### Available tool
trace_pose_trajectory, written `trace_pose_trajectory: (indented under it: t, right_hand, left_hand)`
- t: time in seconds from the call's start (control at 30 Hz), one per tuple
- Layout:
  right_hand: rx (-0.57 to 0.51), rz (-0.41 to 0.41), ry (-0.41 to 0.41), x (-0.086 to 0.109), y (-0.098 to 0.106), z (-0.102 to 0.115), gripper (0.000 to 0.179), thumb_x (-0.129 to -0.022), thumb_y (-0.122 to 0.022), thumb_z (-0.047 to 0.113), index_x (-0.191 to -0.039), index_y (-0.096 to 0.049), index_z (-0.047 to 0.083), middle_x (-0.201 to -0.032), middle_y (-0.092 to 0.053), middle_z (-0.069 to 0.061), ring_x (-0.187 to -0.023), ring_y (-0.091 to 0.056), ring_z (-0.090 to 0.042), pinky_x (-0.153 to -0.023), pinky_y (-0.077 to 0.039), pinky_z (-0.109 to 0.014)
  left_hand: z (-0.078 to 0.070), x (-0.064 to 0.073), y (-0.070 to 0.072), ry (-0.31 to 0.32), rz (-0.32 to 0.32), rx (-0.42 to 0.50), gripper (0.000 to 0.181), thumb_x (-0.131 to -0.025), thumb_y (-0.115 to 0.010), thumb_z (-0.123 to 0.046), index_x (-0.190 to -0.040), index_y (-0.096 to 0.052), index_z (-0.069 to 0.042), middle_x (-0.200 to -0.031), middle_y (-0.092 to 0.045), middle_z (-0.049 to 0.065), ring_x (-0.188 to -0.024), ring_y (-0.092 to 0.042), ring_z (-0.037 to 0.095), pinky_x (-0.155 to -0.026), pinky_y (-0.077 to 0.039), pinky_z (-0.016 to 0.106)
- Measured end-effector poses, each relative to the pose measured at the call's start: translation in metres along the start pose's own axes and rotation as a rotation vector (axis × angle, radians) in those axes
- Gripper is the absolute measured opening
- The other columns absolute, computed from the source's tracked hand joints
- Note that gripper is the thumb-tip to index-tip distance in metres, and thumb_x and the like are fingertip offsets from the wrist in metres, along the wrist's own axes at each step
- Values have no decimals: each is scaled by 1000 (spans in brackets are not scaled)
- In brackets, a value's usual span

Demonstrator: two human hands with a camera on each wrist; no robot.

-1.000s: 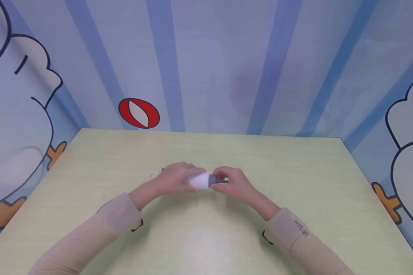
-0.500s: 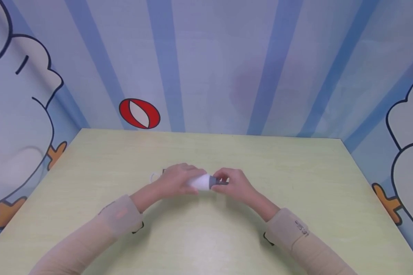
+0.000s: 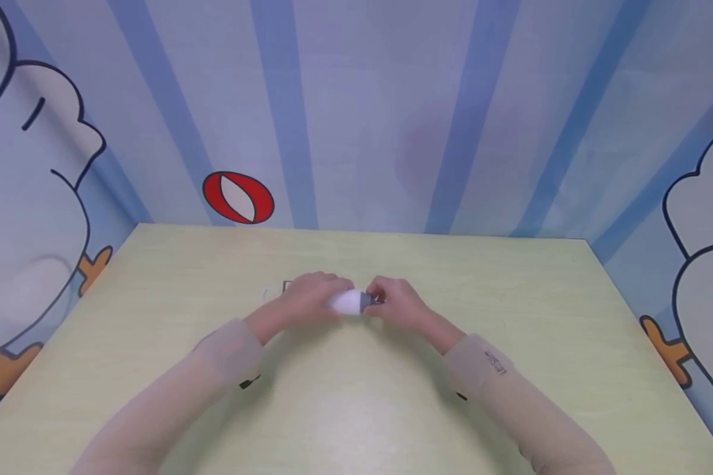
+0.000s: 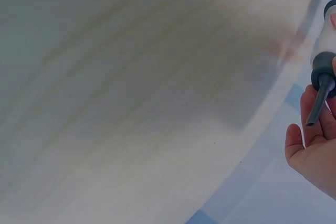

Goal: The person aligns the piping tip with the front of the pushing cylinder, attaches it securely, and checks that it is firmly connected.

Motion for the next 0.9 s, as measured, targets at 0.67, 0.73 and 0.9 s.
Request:
trace_pose_trajectory:
  t: [0.67, 0.73, 0.9]
  right_hand:
    - [57, 73, -25, -14, -8, -15, 31, -76, -67, 13, -103, -57, 1, -86, -62, -8, -75, -55, -15, -65, -45, -26]
    - [63, 76, -18, -13, -9, -15, 32, -77, -67, 14, -105, -57, 1, -87, -62, -8, -76, -54, -15, -66, -44, -27]
    - [64, 77, -11, -14, -11, -17, 32, -78, -65, 16, -106, -56, 2, -90, -62, -9, -76, -54, -16, -66, -44, -27]
  left_hand:
    - [7, -15, -15, 79, 52, -80, 56, -74, -68, -37, -124, -48, -22, -111, -59, 2, -92, -57, 21, -76, -43, 36]
    - [7, -15, -15, 89, 56, -94, 57, -75, -67, -38, -125, -47, -22, -112, -59, 2, -93, -57, 21, -77, -43, 37]
    - [7, -14, -16, 99, 51, -104, 56, -75, -67, -38, -125, -47, -22, -113, -59, 3, -93, -57, 22, -77, -42, 38]
Point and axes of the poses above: each hand's wrist, its own x-axis away from the middle knuckle, its own y-axis out of the back of the hand, z = x × y, the point moved 3 cm from there along -x, towards the middle knuckle
